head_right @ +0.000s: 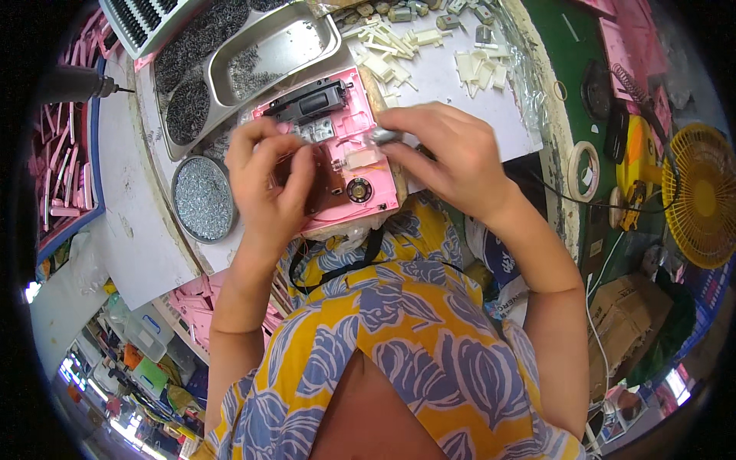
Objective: Assembling internal components and soldering wires inside a pink electronic toy casing.
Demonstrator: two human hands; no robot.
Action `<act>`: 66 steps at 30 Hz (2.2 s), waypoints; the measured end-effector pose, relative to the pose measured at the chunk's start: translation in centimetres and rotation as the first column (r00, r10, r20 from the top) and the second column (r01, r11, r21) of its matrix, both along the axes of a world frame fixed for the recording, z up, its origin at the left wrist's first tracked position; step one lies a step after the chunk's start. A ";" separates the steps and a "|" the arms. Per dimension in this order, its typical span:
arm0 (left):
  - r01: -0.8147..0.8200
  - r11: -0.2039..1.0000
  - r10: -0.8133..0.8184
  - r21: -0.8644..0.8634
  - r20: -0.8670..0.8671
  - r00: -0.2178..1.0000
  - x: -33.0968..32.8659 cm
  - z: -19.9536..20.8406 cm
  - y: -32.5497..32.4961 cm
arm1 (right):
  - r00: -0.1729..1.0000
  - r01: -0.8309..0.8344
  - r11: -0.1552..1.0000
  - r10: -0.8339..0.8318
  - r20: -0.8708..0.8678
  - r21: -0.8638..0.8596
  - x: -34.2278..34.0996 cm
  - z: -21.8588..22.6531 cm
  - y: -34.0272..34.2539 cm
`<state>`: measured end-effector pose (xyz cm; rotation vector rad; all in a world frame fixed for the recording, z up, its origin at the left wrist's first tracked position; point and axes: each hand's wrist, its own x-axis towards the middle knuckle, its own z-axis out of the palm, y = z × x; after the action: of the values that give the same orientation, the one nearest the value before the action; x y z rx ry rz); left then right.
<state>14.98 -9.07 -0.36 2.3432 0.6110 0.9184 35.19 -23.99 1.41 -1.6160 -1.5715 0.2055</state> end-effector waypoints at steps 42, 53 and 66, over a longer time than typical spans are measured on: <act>0.091 0.995 -0.088 0.037 -0.080 0.993 0.5 -0.2 1.0 | 0.991 0.006 0.999 -0.001 0.133 -0.035 -1.9 -1.3 4.6; -0.184 0.959 0.228 0.213 -0.205 0.952 -2.3 -0.5 0.5 | 0.993 0.009 0.993 0.004 0.114 -0.116 -2.8 -0.8 3.8; 0.224 0.561 -0.379 -0.797 -0.006 0.925 1.2 2.2 0.8 | 0.972 -0.222 0.970 0.229 -0.059 0.098 0.3 -0.4 2.6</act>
<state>16.17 -8.30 1.85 1.6208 0.5056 0.1744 35.54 -21.36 0.96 -1.3457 -1.6852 0.3045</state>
